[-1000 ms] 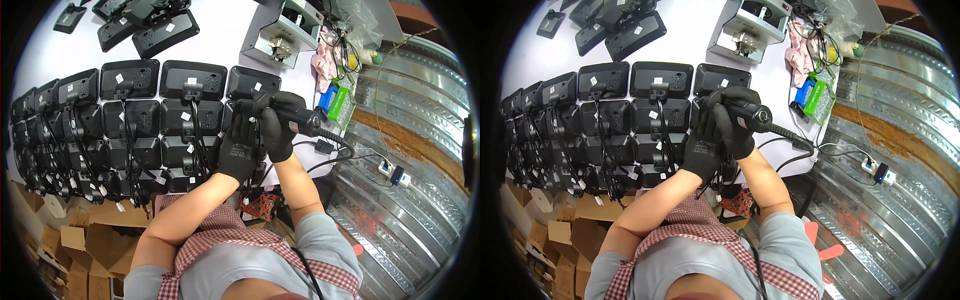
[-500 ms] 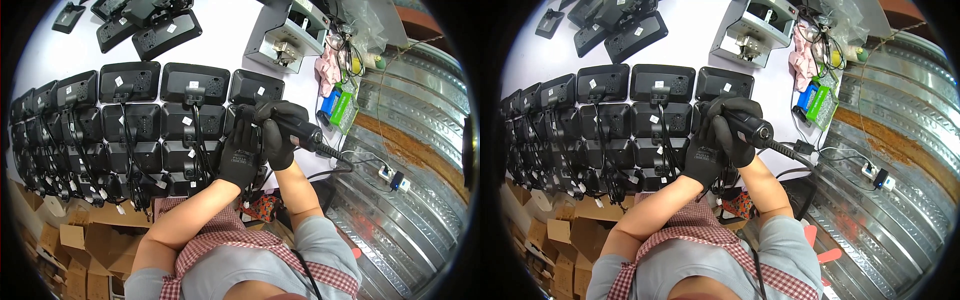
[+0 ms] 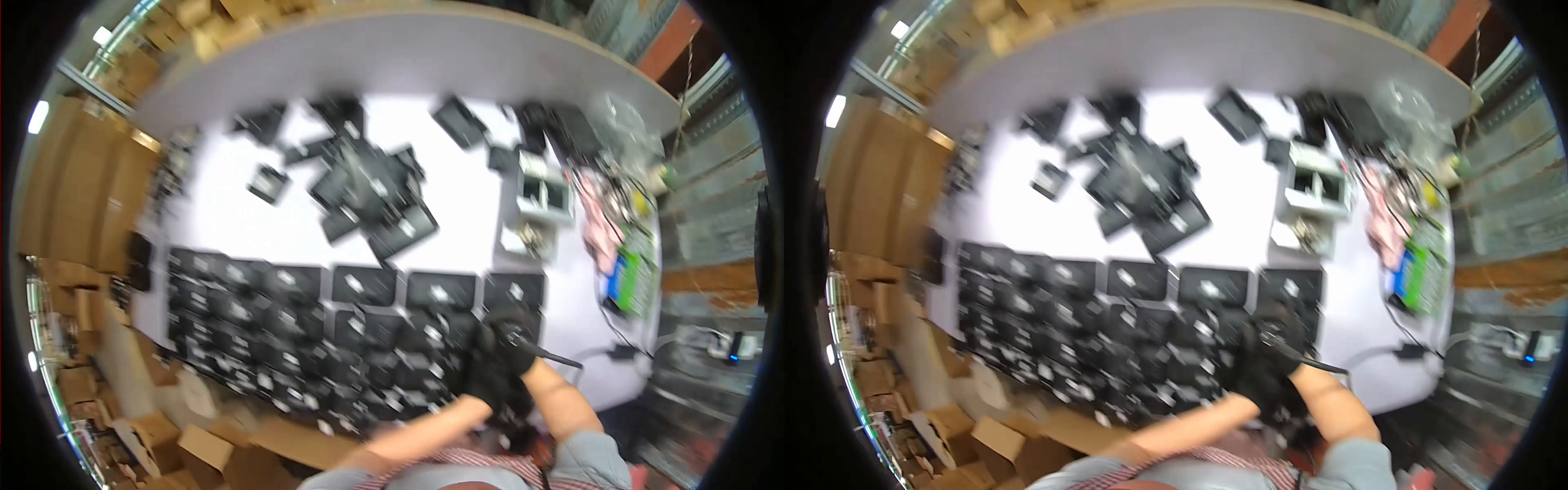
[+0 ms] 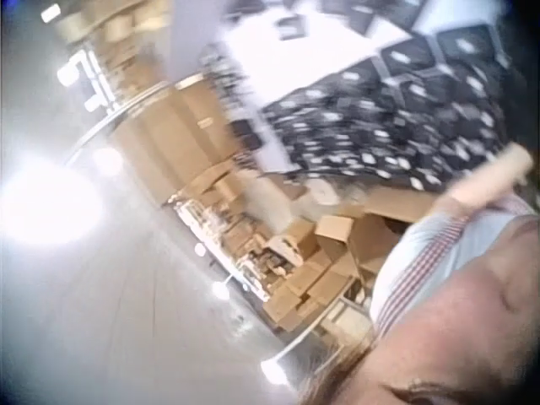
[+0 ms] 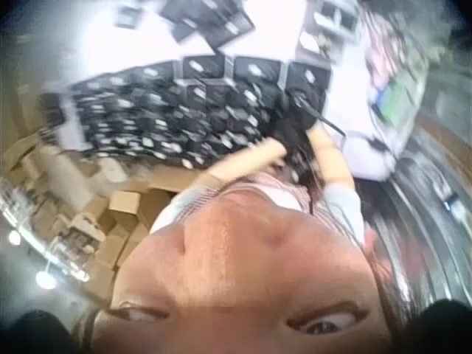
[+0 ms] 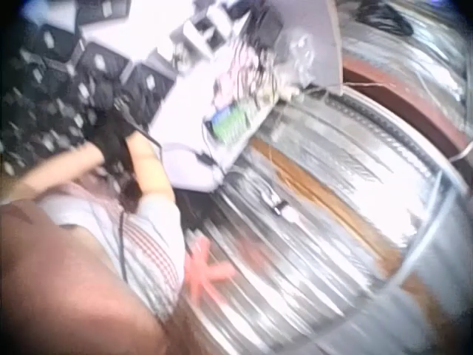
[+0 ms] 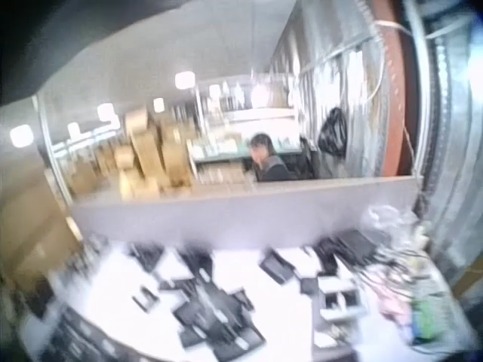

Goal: The person assembles the plastic housings of electronic devices by driving screws into them with an electric screwdriver.

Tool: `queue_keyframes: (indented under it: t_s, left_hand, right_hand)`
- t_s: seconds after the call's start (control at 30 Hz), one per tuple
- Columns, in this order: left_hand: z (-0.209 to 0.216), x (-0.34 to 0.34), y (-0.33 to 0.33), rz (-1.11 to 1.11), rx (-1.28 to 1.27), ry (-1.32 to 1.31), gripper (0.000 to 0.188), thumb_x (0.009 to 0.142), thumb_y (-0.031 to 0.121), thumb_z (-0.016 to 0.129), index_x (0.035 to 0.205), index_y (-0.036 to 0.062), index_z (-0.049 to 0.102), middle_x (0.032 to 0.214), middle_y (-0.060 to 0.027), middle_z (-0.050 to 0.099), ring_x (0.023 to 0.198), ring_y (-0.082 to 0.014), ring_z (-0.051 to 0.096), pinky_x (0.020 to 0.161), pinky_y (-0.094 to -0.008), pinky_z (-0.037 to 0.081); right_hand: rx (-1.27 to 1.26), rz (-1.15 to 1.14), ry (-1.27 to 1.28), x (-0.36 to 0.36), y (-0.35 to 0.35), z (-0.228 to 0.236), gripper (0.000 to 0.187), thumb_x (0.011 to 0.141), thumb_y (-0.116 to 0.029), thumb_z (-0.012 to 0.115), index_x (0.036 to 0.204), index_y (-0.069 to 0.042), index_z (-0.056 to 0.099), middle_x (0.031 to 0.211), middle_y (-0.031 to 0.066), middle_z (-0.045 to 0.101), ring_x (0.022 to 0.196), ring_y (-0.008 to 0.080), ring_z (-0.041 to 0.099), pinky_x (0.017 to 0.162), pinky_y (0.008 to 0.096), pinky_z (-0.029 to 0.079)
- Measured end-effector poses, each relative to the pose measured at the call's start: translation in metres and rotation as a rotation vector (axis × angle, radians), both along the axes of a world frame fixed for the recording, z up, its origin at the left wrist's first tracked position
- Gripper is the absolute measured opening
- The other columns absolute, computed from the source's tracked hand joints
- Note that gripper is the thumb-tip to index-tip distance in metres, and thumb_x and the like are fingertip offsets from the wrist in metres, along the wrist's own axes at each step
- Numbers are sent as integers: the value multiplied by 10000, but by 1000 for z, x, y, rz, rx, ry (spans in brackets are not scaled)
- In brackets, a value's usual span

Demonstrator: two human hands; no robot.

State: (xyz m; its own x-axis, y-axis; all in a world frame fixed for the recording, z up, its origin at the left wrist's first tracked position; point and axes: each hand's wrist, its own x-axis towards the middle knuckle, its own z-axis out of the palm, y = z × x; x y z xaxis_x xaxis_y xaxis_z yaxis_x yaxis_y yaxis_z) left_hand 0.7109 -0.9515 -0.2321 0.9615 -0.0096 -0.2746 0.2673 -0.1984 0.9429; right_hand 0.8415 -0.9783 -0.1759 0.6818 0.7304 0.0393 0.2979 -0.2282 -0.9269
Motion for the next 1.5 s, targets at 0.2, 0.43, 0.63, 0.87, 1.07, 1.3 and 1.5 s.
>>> queue_keyframes:
  t_s: [0.2,0.43,0.63,0.87,1.07,1.3,1.5]
  left_hand:
    - [58,20,16,41,503,-140,521,870,263,543,1301,-30,526,1300,-280,520,1237,-432,463,1104,-516,301]
    - [66,31,6,-12,684,-206,529,859,262,564,1296,-34,519,1306,-281,520,1231,-433,477,1106,-490,323]
    - [58,27,23,-51,647,-232,538,849,260,583,1292,-38,514,1311,-283,520,1225,-435,490,1107,-468,342]
    - [56,25,-2,-50,619,-161,694,827,341,657,1310,-119,466,1429,-327,392,1370,-474,334,1161,-498,267]
    - [56,17,-9,-74,595,-75,682,887,353,558,1365,-114,425,1496,-311,308,1417,-442,267,1174,-466,241]
    - [37,7,-12,-13,683,-176,676,826,332,651,1319,-97,477,1429,-307,400,1377,-458,343,1114,-472,343]
    - [39,6,-28,99,499,-206,659,828,265,620,1343,-97,427,1381,-338,420,1294,-496,405,1109,-504,333]
  right_hand:
    - [-6,-112,-431,-4,-4,22,172,698,-55,698,844,-97,618,810,97,610,756,294,593,706,391,499]
    - [94,144,50,-6,-9,26,321,739,-104,713,1049,-62,643,958,91,659,895,181,629,786,345,541]
    - [407,-466,508,18,-31,58,219,888,-35,629,1102,-70,600,977,57,629,909,165,608,807,322,522]
    - [896,-622,17,90,-46,83,310,862,41,621,1135,-59,514,965,79,639,896,183,622,858,363,515]
    - [890,-588,0,97,-37,73,281,894,-28,611,1154,-61,510,991,74,617,903,188,620,930,387,494]
    - [154,-79,-542,110,-35,58,155,833,63,592,957,-19,634,936,100,680,850,204,675,802,360,561]
    - [345,-339,-16,100,-30,60,190,875,-66,662,1054,-9,629,1050,94,640,941,178,646,810,326,544]
